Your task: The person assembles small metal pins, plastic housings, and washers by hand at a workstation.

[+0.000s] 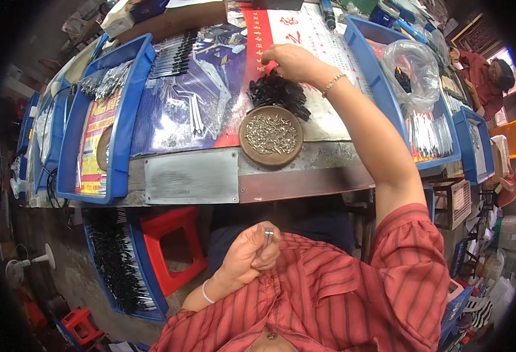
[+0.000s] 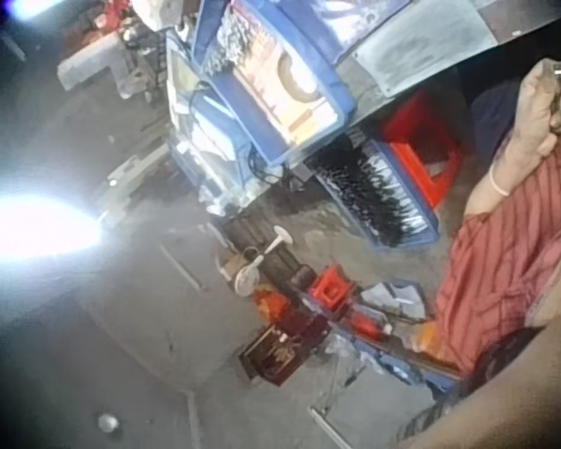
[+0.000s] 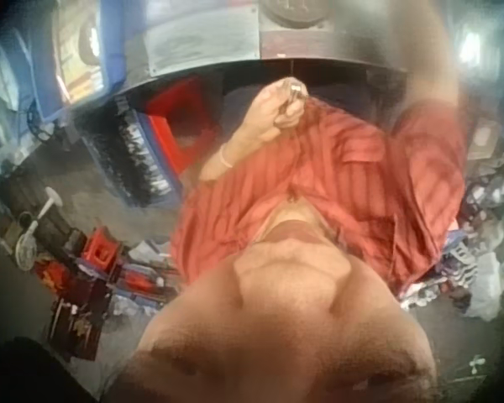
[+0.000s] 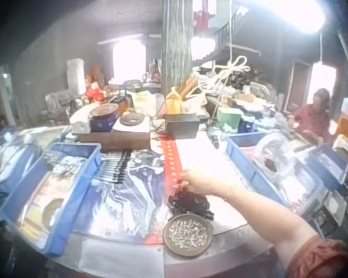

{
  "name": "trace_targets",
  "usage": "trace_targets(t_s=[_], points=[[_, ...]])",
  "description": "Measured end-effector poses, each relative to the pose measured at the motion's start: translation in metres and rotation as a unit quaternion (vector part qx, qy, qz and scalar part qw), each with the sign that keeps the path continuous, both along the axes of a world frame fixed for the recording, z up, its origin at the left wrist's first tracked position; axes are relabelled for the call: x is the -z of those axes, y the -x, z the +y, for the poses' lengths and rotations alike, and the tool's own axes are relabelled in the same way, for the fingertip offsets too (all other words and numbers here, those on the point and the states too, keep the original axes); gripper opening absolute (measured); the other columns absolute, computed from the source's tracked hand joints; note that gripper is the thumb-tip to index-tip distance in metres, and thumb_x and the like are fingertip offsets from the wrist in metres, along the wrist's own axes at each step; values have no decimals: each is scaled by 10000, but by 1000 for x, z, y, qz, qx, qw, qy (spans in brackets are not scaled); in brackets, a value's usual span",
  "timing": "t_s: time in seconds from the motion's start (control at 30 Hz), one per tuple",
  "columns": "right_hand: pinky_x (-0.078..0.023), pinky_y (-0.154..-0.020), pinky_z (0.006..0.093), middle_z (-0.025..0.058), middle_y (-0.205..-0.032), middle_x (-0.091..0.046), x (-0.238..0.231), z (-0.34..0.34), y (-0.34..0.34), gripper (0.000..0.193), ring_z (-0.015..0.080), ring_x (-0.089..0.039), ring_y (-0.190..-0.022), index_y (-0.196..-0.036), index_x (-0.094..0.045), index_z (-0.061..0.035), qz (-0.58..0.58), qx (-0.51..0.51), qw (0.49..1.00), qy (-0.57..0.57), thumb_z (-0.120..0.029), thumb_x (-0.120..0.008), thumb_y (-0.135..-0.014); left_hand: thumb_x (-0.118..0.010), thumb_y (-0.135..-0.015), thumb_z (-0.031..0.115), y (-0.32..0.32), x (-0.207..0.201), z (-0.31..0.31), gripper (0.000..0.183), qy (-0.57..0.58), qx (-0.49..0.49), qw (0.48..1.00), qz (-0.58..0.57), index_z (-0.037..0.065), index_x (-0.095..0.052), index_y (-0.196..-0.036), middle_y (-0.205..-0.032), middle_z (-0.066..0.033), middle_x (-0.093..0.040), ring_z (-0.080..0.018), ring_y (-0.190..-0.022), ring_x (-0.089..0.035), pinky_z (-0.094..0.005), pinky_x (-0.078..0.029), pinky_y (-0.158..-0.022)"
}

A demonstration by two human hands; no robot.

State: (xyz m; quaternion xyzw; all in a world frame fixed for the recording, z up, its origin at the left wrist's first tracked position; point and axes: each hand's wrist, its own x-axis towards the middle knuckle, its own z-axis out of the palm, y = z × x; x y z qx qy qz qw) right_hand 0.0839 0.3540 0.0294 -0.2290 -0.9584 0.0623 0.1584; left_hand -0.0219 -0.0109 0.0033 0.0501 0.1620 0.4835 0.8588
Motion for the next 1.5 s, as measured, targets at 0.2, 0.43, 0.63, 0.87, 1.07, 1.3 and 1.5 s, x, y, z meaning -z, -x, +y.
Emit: trace_targets(t_s=[0.2, 0.43, 0.63, 0.87, 1.07, 1.3, 1.5], points=[[-471, -749, 407, 155, -820, -623, 2, 16, 0, 148, 326, -598, -840, -822, -622, -26, -137, 8, 991, 6, -15, -591, -678, -399, -957, 348, 6, -3, -2, 335, 3, 2, 1000, 19, 34, -516, -956, -537, 9, -358, -44, -411, -260, -193, -207, -381], [-479, -661, 404, 176, -788, -628, -43, -58, -17, 137, 328, -612, -737, -818, -616, -12, 12, 71, 995, 70, -66, -557, -707, -423, -956, 311, 11, 0, 0, 304, 14, -20, 1000, -14, 19, -507, -948, -561, -15, -394, -50, -425, -289, -194, -223, -395], [-479, -649, 321, 110, -810, -614, -49, -200, -56, 189, 252, -603, -718, -915, -605, -24, 75, -41, 901, 425, -78, -638, -736, -421, -945, 353, 7, -5, 20, 344, -51, -65, 996, 35, 18, -502, -946, -546, -21, -397, -57, -419, -293, -198, -226, -398], [-466, -601, 316, 134, -737, -604, -5, -248, -68, 185, 219, -593, -642, -873, -557, 11, 225, -9, 833, 505, -46, -591, -701, -401, -949, 381, -9, -9, 23, 364, -18, -28, 995, 95, 31, -497, -915, -528, -19, -398, -54, -382, -277, -197, -217, -378], [-471, -603, 312, 128, -722, -601, -11, -254, -84, 210, 222, -606, -658, -893, -547, 3, 169, 13, 831, 530, -71, -627, -713, -394, -970, 313, -20, -10, 17, 314, -4, -20, 996, 87, 18, -496, -937, -540, -39, -419, -59, -390, -283, -196, -232, -390], [-468, -559, 231, 81, -738, -640, -9, -260, -103, 180, 110, -601, -616, -986, -607, 33, 195, 21, 843, 501, -33, -602, -819, -379, -960, 375, -33, -10, 27, 351, -8, -16, 991, 131, 42, -486, -930, -538, -19, -409, -44, -383, -269, -192, -212, -360], [-450, -567, 221, 38, -735, -603, 0, -270, -102, 155, 82, -561, -636, -961, -598, 32, 297, 106, 709, 631, -26, -579, -819, -390, -952, 386, -37, -2, 24, 363, -8, -8, 994, 108, 37, -488, -937, -562, -27, -429, -40, -393, -268, -181, -221, -364]])
